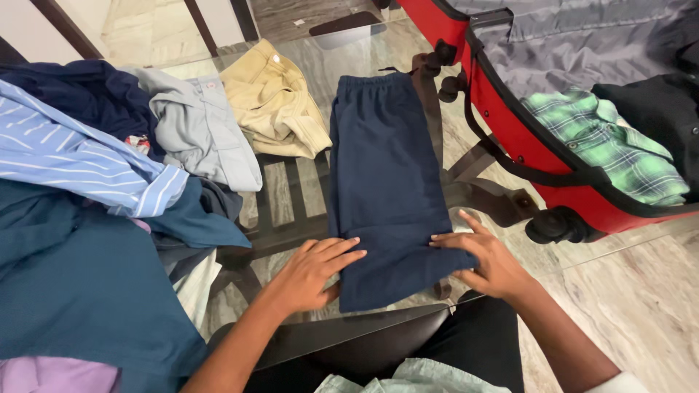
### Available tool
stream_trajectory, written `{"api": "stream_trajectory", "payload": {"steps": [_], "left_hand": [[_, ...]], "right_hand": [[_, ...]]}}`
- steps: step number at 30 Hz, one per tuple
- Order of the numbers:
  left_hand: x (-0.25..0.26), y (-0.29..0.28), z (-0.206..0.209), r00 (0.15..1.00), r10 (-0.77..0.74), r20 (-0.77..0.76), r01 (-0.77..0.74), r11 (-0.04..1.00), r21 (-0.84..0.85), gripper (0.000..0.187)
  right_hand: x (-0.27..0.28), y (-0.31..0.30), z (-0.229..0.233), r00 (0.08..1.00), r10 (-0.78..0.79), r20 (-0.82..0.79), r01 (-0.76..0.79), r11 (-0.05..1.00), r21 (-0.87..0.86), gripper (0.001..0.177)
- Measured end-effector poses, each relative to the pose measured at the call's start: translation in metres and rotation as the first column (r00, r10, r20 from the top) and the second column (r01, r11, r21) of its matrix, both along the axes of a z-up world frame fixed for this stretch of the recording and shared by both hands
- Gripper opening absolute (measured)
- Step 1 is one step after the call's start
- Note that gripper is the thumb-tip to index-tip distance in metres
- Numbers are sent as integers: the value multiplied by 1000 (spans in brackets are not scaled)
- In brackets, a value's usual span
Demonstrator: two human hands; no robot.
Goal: The person folds a pair of blue pants and a blue-and-white striped shirt by hand, then places the folded items into a red suitcase.
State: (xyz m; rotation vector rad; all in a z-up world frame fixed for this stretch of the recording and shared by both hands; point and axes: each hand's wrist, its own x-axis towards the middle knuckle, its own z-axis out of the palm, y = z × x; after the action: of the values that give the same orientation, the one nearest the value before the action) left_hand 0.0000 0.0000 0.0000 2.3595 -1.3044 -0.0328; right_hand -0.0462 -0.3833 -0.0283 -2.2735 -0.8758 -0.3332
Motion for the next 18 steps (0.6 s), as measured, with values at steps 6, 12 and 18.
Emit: {"api": "stream_trajectory", "payload": {"steps": [6, 12, 18], "left_hand": [[9, -2, -27, 975, 108, -196, -128, 987, -93, 35], [43, -34, -66, 601, 442, -666, -696, 699, -165, 35], [63, -37, -66, 702, 457, -546, -677, 665, -315, 93]], "right_hand": [[6, 13, -11, 886, -311, -344, 388, 903, 183, 31], [56, 28, -5, 855, -438, -280, 519, 740, 427, 40], [75, 25, 1, 871, -230, -434, 368, 890, 267, 116]]}}
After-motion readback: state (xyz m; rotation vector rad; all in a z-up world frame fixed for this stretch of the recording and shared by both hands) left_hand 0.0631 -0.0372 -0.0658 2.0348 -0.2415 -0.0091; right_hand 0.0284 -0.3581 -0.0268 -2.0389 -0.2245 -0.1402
